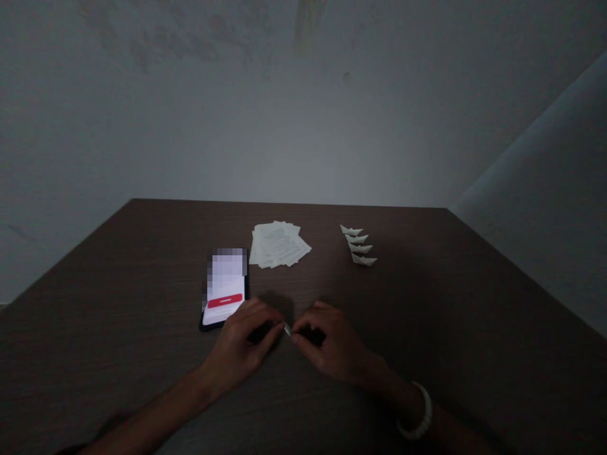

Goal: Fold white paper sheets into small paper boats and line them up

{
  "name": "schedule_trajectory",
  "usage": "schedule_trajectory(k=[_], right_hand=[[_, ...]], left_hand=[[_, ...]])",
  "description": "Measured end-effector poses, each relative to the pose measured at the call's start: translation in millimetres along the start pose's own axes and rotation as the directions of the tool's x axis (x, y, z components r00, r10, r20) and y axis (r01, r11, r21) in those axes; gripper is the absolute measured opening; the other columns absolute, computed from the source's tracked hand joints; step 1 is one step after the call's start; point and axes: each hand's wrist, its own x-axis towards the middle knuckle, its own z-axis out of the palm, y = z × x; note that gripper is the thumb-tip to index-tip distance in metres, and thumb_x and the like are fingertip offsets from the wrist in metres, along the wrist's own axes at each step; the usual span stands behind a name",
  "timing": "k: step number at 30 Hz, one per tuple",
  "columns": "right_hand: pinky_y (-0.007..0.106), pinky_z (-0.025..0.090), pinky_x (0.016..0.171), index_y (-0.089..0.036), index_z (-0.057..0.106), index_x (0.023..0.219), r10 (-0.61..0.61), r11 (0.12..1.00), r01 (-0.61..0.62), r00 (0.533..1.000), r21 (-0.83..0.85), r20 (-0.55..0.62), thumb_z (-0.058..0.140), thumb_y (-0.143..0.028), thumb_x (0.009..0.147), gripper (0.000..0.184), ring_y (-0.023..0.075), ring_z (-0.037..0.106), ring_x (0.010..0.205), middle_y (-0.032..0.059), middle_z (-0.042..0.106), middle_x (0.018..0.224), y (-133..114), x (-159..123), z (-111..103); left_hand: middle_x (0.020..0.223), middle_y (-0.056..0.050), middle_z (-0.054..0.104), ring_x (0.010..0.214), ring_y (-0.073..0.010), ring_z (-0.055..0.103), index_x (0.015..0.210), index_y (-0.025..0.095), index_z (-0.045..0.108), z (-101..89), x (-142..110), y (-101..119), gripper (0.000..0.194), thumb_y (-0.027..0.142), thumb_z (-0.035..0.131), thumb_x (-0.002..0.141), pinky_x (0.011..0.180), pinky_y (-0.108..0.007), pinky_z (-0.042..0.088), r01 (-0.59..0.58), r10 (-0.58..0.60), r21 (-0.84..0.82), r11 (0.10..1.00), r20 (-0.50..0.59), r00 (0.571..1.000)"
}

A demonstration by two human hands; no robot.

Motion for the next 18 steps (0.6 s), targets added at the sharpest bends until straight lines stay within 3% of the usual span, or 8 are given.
schedule_trajectory(k=[8,18], right_hand=[[0.027,0.041,0.071,-0.021,0.063,0.083,-0.004,1.0,0.004,1.0,0.016,-0.005,0.065,-0.019,0.078,0.006,0.0145,0.056,0.073,-0.0014,0.067,0.077,-0.2,1.0,0.9],[0.027,0.043,0.071,-0.022,0.064,0.085,0.024,1.0,-0.024,1.0,0.013,0.007,0.065,-0.017,0.077,0.009,0.0147,0.057,0.076,-0.0012,0.067,0.079,-2.3,0.9,0.9]], left_hand=[[0.082,-0.003,0.063,0.078,-0.016,0.057,0.09,0.018,0.063,1.0,1.0,0.2,0.009,0.017,0.054,0.089,0.07,-0.031,0.048,-0.053,0.053,-0.015,0.998,-0.001,0.999],[0.085,-0.004,0.063,0.079,-0.0175,0.056,0.095,0.018,0.061,1.6,0.2,0.6,0.01,0.018,0.055,0.088,0.069,-0.032,0.047,-0.028,0.028,-0.012,1.0,0.023,0.999]])
